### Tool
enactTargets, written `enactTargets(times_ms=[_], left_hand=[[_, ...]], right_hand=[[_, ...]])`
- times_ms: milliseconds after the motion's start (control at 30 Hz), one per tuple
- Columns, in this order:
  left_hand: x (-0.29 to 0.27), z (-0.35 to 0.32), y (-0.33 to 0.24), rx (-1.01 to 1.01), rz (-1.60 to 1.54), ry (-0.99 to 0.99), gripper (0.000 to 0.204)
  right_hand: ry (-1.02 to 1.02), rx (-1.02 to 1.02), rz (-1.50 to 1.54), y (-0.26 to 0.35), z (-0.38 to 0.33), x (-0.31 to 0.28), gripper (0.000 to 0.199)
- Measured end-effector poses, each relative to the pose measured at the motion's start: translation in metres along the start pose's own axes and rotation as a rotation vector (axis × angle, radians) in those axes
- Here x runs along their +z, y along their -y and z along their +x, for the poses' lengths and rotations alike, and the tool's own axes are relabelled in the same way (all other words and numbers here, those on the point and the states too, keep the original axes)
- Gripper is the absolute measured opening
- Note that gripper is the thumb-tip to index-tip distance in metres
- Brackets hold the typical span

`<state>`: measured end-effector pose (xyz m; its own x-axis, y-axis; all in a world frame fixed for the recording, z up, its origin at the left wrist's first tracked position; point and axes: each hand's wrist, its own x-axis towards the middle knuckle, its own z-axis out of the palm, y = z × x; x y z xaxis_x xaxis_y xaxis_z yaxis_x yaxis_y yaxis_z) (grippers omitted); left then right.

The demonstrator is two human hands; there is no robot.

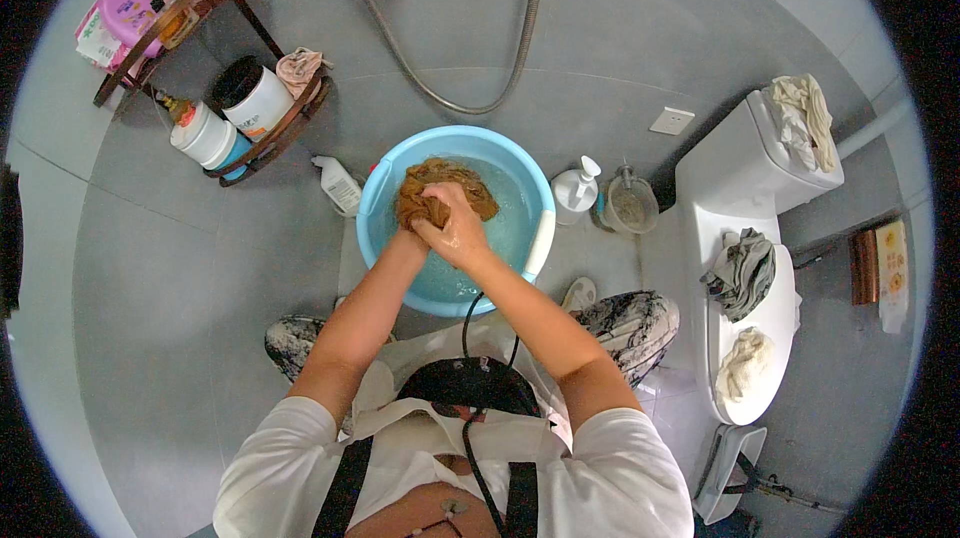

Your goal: The person washes clothes in a basin of water by hand, wringing them out and placing them on top of a toilet.

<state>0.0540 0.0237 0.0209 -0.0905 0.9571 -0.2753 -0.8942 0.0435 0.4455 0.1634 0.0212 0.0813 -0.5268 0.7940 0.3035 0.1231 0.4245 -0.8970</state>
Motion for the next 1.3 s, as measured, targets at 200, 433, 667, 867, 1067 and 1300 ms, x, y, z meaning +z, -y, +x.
enactTargets(times_ms=[200,433,667,867,1067,1300], left_hand=[[-0.007,-0.008,0.016,0.013,0.086,-0.455,0.032],[-0.027,-0.038,-0.004,0.055,1.231,-0.405,0.05],[-0.021,-0.051,-0.007,-0.157,2.204,-0.057,0.086],[-0.053,-0.028,0.015,-0.195,2.35,-0.097,0.085],[-0.024,-0.038,0.012,-0.218,2.373,-0.108,0.075],[-0.041,-0.062,-0.015,0.143,2.306,-0.161,0.06]], right_hand=[[-0.075,0.314,-0.178,-0.022,0.023,-0.006,0.037],[0.126,0.255,-0.745,-0.048,0.011,-0.057,0.036],[0.65,0.302,-0.944,-0.045,-0.009,-0.053,0.089],[0.876,0.461,-1.027,-0.075,-0.007,-0.027,0.085],[0.941,0.361,-1.142,-0.121,-0.016,-0.024,0.036],[0.35,0.261,-0.507,-0.038,0.023,-0.069,0.032]])
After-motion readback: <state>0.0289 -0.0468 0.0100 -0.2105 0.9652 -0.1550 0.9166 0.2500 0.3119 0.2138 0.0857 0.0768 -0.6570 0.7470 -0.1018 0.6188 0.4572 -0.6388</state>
